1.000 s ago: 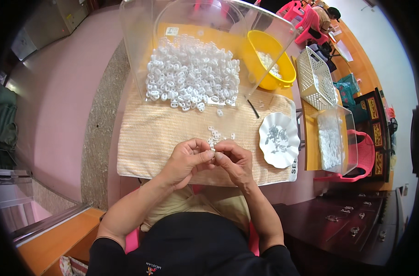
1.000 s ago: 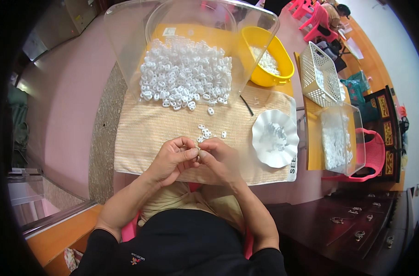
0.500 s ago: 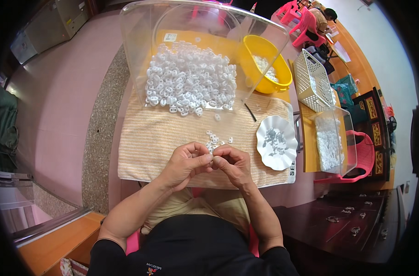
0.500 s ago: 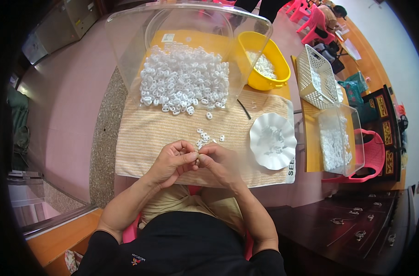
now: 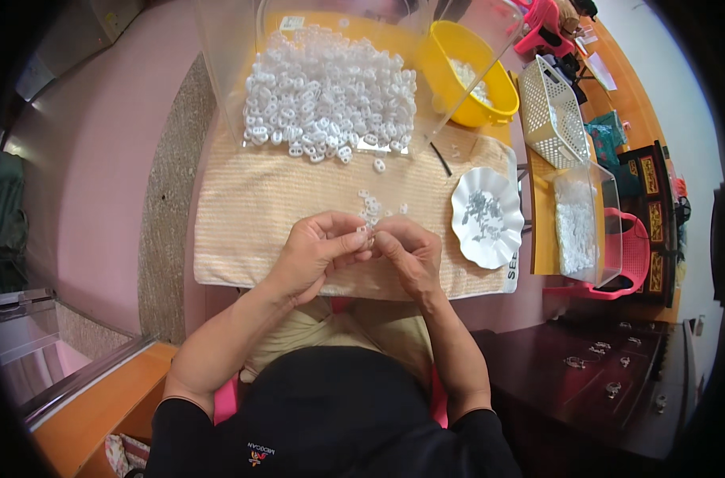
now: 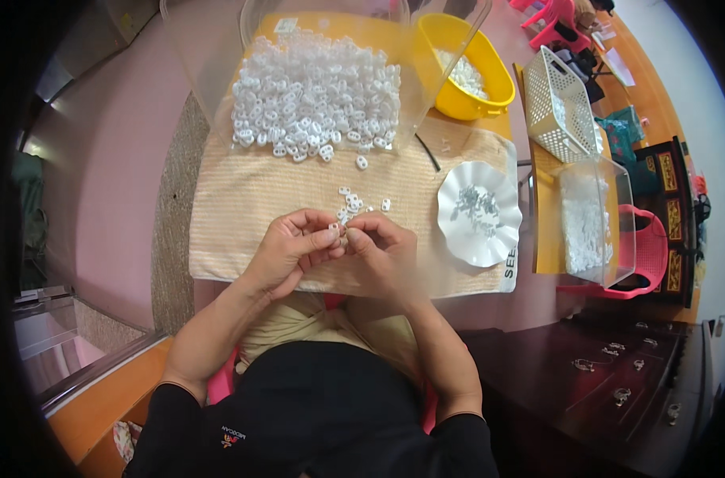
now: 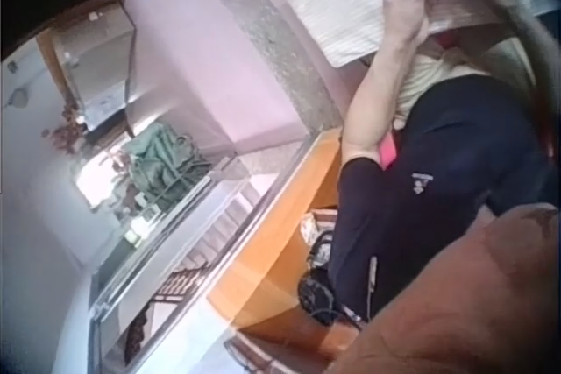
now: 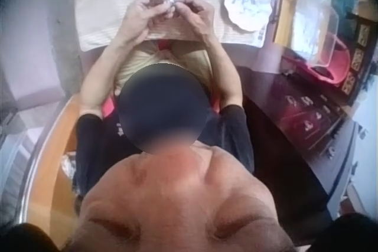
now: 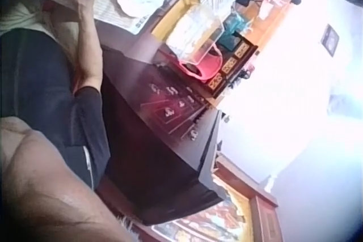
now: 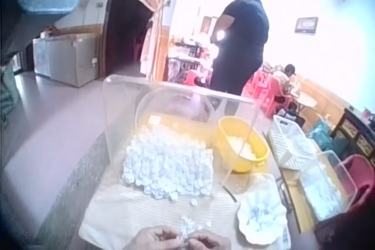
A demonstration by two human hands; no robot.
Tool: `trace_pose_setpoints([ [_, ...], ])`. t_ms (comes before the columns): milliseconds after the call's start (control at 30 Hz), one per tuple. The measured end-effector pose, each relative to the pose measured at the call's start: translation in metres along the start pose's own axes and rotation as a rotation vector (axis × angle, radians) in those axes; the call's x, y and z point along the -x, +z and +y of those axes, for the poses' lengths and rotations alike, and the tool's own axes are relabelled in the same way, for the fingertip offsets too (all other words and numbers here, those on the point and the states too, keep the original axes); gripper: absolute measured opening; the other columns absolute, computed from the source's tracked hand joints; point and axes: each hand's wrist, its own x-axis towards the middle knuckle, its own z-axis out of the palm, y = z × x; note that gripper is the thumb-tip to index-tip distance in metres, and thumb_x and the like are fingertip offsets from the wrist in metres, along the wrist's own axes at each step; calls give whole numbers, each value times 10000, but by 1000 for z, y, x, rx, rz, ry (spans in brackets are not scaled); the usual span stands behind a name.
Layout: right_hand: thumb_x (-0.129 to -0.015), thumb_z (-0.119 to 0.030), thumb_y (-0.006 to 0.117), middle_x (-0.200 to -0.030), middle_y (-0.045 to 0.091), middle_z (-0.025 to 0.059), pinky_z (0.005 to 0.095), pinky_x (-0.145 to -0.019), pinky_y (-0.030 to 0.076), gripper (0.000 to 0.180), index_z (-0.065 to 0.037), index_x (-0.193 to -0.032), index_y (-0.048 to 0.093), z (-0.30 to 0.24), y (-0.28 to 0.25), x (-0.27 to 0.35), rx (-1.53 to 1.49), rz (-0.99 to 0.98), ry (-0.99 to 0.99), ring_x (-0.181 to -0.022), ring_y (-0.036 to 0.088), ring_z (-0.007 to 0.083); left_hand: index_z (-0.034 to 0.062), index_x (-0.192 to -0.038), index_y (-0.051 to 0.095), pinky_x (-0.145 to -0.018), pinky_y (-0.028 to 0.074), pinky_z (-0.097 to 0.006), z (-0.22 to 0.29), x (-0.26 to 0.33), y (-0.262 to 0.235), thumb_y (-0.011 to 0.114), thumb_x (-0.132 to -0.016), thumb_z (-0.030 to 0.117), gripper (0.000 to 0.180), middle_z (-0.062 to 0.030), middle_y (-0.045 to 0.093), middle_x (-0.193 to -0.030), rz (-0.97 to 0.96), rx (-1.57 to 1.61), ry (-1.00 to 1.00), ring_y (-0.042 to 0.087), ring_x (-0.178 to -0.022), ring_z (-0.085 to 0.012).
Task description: Sorting and inspecting small white plastic components from a bin into a dish.
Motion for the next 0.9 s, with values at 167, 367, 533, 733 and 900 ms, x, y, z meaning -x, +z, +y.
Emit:
trace_pose_setpoints([
  [167,-915,-43,620,-919,640,47,228,-737,483,97,29,-969,656,-1,0,-1,8,-9,-15,-814,603,96,-19,-1078,613,-786,578,-273,1,-1,-2,649,-876,-2,205,-107,682,-943,-9,-21,4,674,-829,-157],
  [367,-912,-14,621,-941,629,56,226,-752,491,89,32,-983,649,1,0,-1,32,-18,-45,-835,605,94,-18,-1058,641,-780,559,-264,0,-1,-2,678,-866,35,202,-79,678,-954,9,-49,0,656,-825,-143],
  [533,-908,-15,635,-939,629,62,221,-732,488,91,34,-983,651,1,0,-1,34,-28,-61,-829,605,97,-23,-1048,641,-780,563,-268,1,0,-1,682,-862,36,200,-78,677,-949,17,-50,-8,655,-826,-139],
  [733,-901,-11,644,-938,629,68,222,-725,491,92,37,-979,652,8,0,-1,44,-7,-105,-826,606,98,-21,-1035,645,-776,567,-276,0,-1,-2,690,-858,43,193,-78,676,-942,22,-50,-13,656,-829,-139],
  [900,-892,5,629,-915,626,50,216,-744,460,70,29,-953,654,9,1,-1,27,15,-97,-826,582,93,-20,-1030,647,-778,568,-280,0,0,-1,692,-857,46,191,-77,676,-936,27,-46,-20,656,-832,-138],
])
